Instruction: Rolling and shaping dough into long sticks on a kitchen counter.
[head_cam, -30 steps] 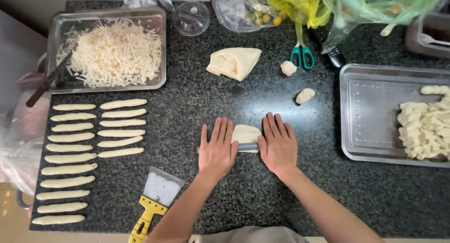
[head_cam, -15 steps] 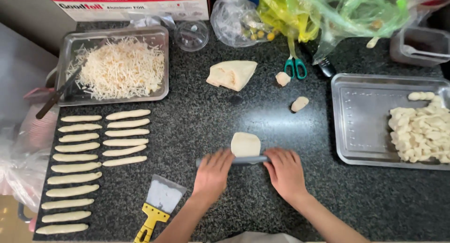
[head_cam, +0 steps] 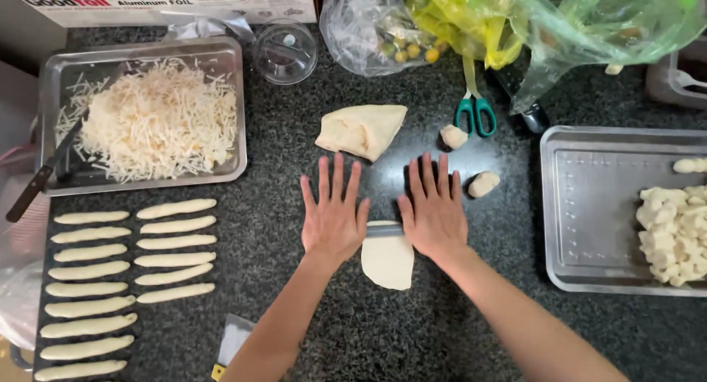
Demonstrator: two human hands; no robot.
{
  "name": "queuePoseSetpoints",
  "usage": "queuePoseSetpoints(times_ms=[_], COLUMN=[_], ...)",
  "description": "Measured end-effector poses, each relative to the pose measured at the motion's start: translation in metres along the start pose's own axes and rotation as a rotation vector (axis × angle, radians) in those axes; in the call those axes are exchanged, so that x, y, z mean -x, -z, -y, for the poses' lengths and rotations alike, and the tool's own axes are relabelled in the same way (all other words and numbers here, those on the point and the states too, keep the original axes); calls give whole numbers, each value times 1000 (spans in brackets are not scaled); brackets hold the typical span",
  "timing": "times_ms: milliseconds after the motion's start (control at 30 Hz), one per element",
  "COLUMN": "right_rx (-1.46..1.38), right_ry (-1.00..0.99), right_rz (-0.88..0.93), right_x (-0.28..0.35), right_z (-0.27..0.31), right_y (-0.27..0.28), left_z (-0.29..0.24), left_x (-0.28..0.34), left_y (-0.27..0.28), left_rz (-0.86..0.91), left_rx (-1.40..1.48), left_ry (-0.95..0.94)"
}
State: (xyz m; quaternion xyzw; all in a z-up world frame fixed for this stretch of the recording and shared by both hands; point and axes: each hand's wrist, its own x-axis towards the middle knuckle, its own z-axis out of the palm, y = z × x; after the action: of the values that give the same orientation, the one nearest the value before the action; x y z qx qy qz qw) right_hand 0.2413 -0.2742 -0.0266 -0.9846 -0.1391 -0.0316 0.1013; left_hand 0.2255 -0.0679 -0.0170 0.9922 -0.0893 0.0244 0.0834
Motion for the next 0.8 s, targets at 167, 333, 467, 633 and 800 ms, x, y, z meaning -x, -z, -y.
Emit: queuePoseSetpoints(times_ms=[167, 333, 467, 633, 800], right_rx=[22, -19, -155, -386, -319], right_ry=[57, 105, 93, -58, -60], right_rz=[-21, -248, -420, -421, -167], right_x=[-43, -58, -37, 42, 89], right_z=[-19, -17, -8, -3, 8], right_y=[-22, -14, 31, 27, 14], left_z=[5, 11, 15, 37, 19], left_x=[-31, -43, -18, 38, 50], left_y=[-9, -18, -4, -29, 4], left_rz=[-119, -305, -412, -275, -281], left_rx=[-42, -146, 67, -64, -163], left_ry=[69, 107, -85, -381, -20])
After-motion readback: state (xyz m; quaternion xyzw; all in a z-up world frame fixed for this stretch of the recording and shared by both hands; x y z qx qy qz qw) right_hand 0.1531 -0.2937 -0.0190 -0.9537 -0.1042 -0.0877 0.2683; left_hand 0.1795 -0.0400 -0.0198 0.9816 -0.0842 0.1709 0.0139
